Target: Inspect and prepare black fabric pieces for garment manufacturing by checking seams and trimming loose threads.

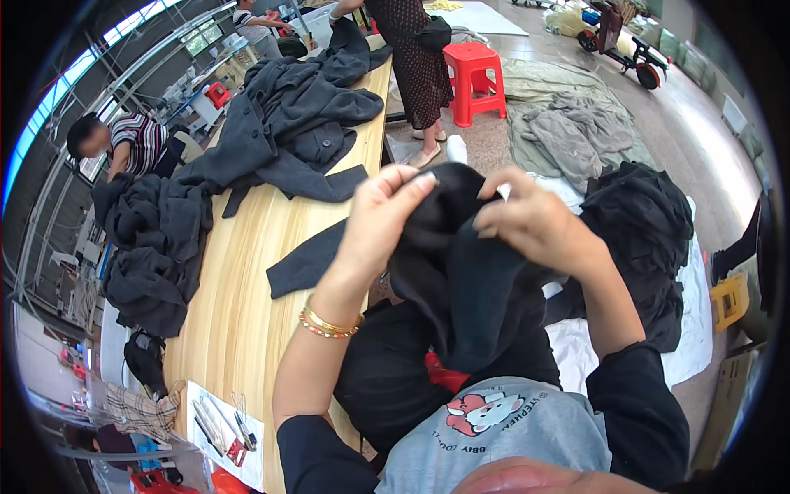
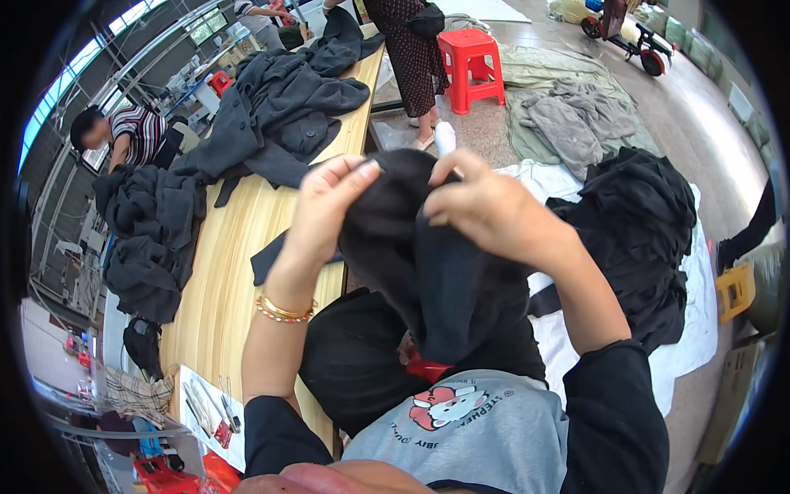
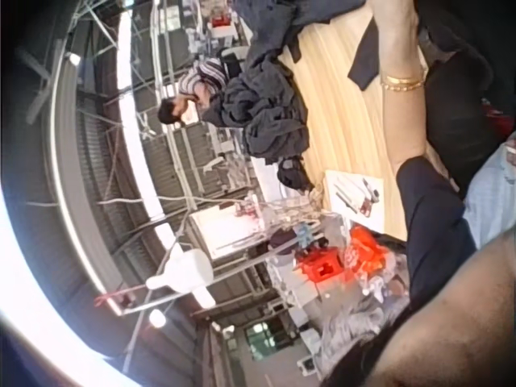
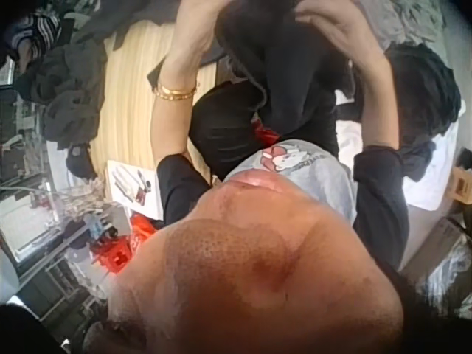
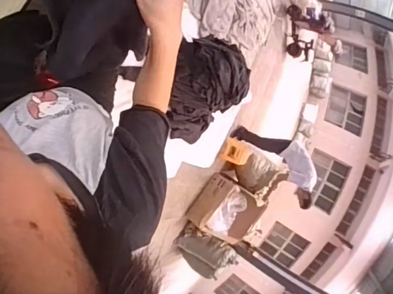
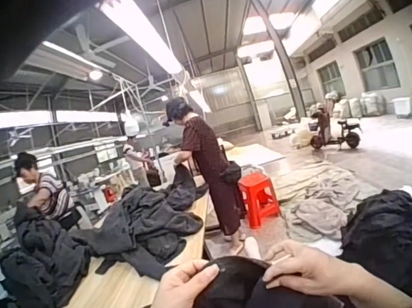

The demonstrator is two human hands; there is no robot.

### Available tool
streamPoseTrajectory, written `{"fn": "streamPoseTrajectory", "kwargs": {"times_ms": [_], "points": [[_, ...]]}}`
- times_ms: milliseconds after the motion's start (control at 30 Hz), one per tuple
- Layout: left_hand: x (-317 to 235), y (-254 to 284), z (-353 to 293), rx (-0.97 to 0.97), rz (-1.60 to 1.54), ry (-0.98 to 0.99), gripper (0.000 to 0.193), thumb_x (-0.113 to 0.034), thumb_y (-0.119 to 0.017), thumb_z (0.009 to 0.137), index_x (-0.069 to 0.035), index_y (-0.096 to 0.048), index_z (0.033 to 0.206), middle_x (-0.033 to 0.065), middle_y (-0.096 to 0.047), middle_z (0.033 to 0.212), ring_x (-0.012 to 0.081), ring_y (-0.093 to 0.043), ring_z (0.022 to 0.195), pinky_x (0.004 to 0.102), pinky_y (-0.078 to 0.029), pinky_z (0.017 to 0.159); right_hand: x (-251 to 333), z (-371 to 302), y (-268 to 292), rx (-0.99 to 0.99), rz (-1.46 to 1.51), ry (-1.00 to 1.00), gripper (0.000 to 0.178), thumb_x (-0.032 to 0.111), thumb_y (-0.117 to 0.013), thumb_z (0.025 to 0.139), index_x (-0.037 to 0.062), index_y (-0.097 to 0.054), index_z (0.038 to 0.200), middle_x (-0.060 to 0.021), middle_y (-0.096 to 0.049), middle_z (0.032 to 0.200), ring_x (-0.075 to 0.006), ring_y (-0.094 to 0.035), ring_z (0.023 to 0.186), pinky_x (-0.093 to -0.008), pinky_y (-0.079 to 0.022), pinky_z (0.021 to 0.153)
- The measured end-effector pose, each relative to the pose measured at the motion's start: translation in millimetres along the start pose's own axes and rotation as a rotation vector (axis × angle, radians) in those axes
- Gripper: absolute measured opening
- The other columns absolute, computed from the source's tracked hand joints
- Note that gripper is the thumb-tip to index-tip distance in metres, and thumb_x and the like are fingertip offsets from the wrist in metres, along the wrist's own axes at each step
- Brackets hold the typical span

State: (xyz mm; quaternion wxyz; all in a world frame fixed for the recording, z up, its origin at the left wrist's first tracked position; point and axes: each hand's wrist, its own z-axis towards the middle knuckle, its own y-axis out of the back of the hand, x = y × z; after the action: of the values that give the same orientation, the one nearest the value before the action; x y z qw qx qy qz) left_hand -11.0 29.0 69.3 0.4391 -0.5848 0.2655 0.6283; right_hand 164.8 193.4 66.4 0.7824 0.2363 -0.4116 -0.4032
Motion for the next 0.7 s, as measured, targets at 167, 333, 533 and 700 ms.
{"fn": "streamPoseTrajectory", "kwargs": {"times_ms": [167, 333, 533, 700], "points": [[45.1, -17.7, -12.8, 0.120, 0.129, 0.070, 0.013, -0.012, -0.061, 0.096, 0.000, -0.064, 0.099, -0.0025, -0.063, 0.088, 0.0023, -0.055, 0.080, 0.0187, -0.045, 0.071, 29.9, -12.2, -15.7, 0.086, -0.247, 0.291, 0.028, 0.005, -0.064, 0.073, 0.0113, -0.069, 0.099, -0.0052, -0.059, 0.096, -0.0204, -0.064, 0.071, -0.0311, -0.051, 0.054], [39.8, -23.9, -23.7, 0.105, -0.079, 0.156, 0.012, -0.010, -0.059, 0.097, -0.002, -0.063, 0.105, -0.0007, -0.064, 0.096, 0.0034, -0.056, 0.087, 0.0190, -0.045, 0.080, 8.8, -15.0, -20.1, -0.169, -0.299, 0.317, 0.026, 0.008, -0.066, 0.076, 0.0048, -0.068, 0.102, -0.0062, -0.060, 0.091, -0.0179, -0.066, 0.073, -0.0280, -0.053, 0.055], [42.1, -21.3, -25.9, 0.091, -0.023, 0.203, 0.013, -0.011, -0.060, 0.097, -0.003, -0.063, 0.106, -0.0014, -0.063, 0.097, 0.0036, -0.057, 0.091, 0.0190, -0.046, 0.082, -7.2, -27.8, -41.1, -0.324, -0.227, 0.233, 0.023, 0.002, -0.073, 0.073, 0.0022, -0.068, 0.095, -0.0077, -0.062, 0.088, -0.0208, -0.063, 0.064, -0.0292, -0.051, 0.052], [35.4, -27.3, -27.4, 0.121, 0.167, 0.175, 0.033, -0.001, -0.072, 0.084, -0.001, -0.059, 0.114, 0.0028, -0.064, 0.104, 0.0084, -0.059, 0.098, 0.0234, -0.047, 0.089, -20.8, -32.7, -49.8, -0.389, -0.116, 0.142, 0.023, -0.001, -0.075, 0.071, 0.0022, -0.068, 0.092, -0.0079, -0.061, 0.084, -0.0218, -0.063, 0.064, -0.0302, -0.050, 0.053]]}}
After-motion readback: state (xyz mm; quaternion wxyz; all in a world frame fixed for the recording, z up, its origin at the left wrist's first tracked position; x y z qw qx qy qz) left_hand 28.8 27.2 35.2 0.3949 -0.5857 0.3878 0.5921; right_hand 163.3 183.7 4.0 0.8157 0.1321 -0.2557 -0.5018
